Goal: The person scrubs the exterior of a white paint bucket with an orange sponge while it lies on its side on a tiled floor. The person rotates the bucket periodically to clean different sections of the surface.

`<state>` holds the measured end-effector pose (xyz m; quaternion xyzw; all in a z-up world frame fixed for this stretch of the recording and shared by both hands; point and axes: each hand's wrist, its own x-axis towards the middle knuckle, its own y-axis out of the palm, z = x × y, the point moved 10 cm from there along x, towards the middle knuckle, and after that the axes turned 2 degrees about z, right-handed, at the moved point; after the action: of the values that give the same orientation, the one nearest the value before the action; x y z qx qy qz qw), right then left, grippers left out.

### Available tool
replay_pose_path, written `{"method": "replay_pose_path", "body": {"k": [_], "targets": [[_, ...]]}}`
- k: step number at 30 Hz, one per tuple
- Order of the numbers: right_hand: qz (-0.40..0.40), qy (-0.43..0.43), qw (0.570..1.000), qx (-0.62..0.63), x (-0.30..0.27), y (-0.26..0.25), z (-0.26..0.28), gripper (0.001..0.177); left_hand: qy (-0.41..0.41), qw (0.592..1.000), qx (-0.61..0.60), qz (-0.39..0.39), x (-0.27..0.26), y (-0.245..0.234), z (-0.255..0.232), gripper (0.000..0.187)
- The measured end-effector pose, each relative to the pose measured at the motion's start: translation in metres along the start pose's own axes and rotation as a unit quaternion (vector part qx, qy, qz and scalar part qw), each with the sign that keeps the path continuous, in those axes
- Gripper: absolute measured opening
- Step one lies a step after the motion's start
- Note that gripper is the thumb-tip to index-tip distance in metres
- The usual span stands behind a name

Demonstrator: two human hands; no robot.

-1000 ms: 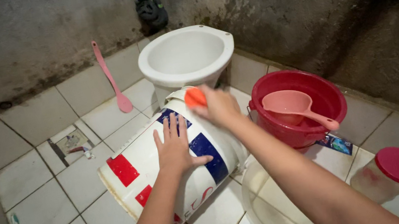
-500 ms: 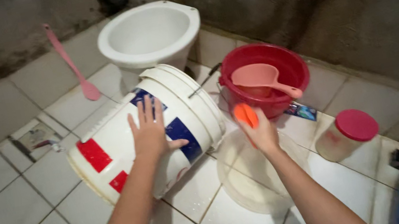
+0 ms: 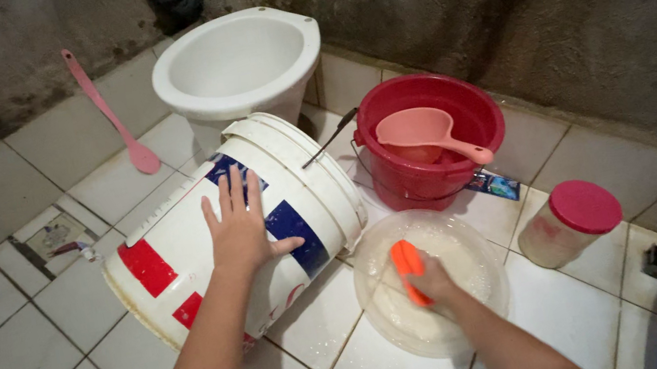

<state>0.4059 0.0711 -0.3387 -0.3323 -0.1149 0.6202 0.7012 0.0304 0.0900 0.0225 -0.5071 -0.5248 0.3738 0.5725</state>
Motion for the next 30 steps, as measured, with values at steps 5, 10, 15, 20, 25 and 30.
{"method": "replay_pose_path", "body": {"k": [5, 10, 15, 20, 25, 30], "targets": [[-0.076, 0.106, 0.974, -0.184, -0.005, -0.045, -0.018, 0.083, -0.003, 1.0, -0.007, -0.006, -0.001, -0.001, 0.0, 0.149], [-0.074, -0.167, 0.97, -0.158, -0.032, 0.006, 0.036, 0.091, -0.002, 1.0, -0.015, -0.003, -0.002, -0.003, -0.001, 0.149], [-0.183, -0.061, 0.977, -0.087, -0.029, -0.03, 0.019, 0.061, -0.006, 1.0, -0.022, 0.004, -0.004, -0.003, -0.003, 0.146], [-0.005, -0.006, 0.892, 0.453, -0.05, -0.002, 0.091, 0.048, 0.027, 0.997, -0.031, -0.063, -0.007, -0.011, -0.006, 0.137], [-0.113, -0.34, 0.863, 0.355, -0.074, -0.079, 0.317, 0.059, 0.048, 0.991, -0.035, -0.124, -0.011, -0.015, -0.006, 0.121], [-0.2, -0.45, 0.869, -0.039, -0.07, -0.084, 0.444, 0.067, 0.058, 0.99, -0.026, -0.123, -0.01, -0.012, -0.007, 0.115]]}}
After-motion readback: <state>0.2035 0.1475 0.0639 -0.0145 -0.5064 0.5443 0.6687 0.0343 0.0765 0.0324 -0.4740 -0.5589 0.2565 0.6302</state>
